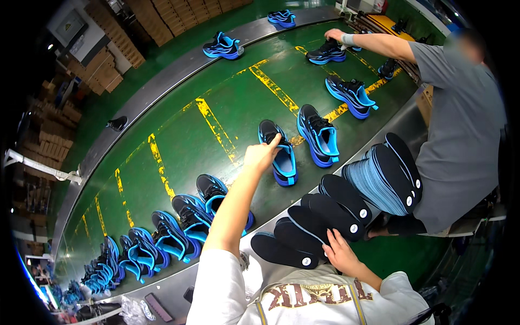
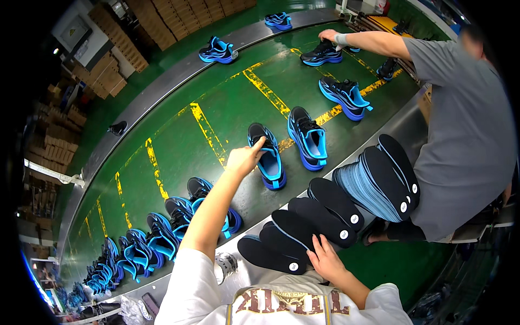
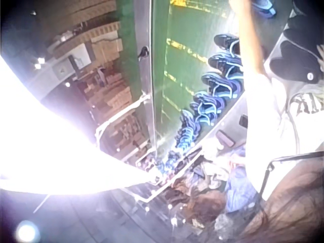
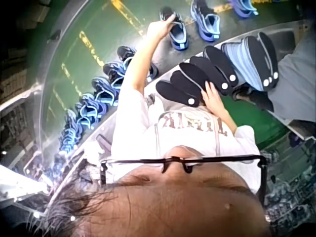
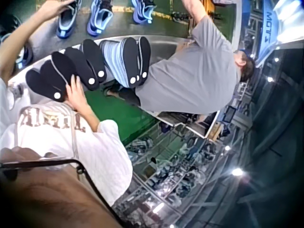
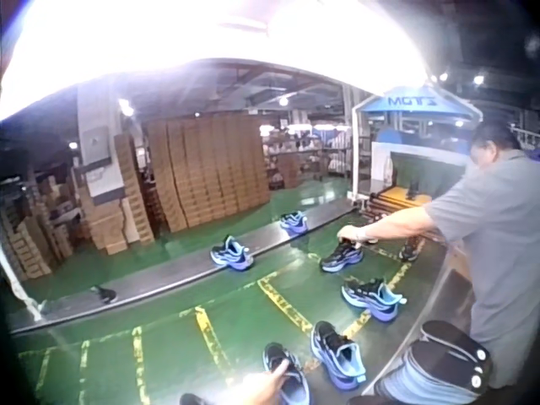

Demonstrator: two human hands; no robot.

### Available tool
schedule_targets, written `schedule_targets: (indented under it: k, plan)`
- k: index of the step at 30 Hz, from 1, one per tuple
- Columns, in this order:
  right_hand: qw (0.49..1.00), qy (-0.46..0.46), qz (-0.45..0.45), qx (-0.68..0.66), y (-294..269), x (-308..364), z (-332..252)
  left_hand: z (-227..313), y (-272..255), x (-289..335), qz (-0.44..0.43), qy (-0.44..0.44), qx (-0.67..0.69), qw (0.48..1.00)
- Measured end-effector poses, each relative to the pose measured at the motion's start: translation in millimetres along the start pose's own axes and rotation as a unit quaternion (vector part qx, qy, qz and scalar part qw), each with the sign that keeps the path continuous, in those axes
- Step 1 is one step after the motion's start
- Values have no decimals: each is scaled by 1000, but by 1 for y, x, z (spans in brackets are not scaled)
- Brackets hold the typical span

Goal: The person inserts black insoles into blue and black athletic shoes on a factory assembly line. They pick up each shoe, place an insole inside, and push it down to fit before moving to the next pair.

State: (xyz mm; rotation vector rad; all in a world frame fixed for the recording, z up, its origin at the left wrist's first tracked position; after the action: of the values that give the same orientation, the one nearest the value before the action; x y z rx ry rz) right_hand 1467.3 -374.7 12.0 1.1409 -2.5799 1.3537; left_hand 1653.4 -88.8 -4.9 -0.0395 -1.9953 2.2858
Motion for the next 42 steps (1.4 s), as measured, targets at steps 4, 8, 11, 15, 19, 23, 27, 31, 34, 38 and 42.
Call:
schedule_targets:
  k: [4,8,11,15,19,23,27,31,34,38,42]
  plan:
    - [997,-32,64,-6,-26,-9,-6,-24,-14,15,5,-24,92,995]
    - [986,-36,121,-105,-62,-36,4,-54,-21,52,52,-119,329,935]
    - [985,-64,105,-124,-94,-71,-11,-69,-8,77,65,-205,469,857]
    - [981,-66,-45,-175,-114,-120,-57,-61,20,87,39,-258,554,791]
    - [952,18,-217,-215,-79,-170,-83,-59,36,90,65,-274,577,767]
    - [974,12,-216,69,-40,-212,-99,-54,23,92,-11,-287,597,749]
    - [947,-87,-182,249,6,-221,-102,-51,17,91,-10,-254,563,787]
    - [925,-224,-72,299,10,-208,-102,-53,23,91,13,-237,559,794]
    - [937,-150,-75,308,-9,-200,-106,-51,24,90,7,-237,507,829]
    - [935,-87,-225,259,-13,-215,-98,-47,17,92,69,-253,457,850]
    - [921,-131,-235,280,-1,-236,-86,-48,21,91,34,-240,491,837]
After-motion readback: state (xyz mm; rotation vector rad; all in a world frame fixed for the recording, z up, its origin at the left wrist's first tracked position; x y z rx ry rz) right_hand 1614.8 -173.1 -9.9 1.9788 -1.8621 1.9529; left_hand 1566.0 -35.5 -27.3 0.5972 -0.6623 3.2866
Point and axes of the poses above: each hand's wrist, its own x-axis away from the middle knuckle, its own y-axis out of the palm, z = x × y, the point moved 4 cm from there along -x, towards the middle knuckle, and after that the axes turned 7 degrees about -z, right-handed, at the moved point
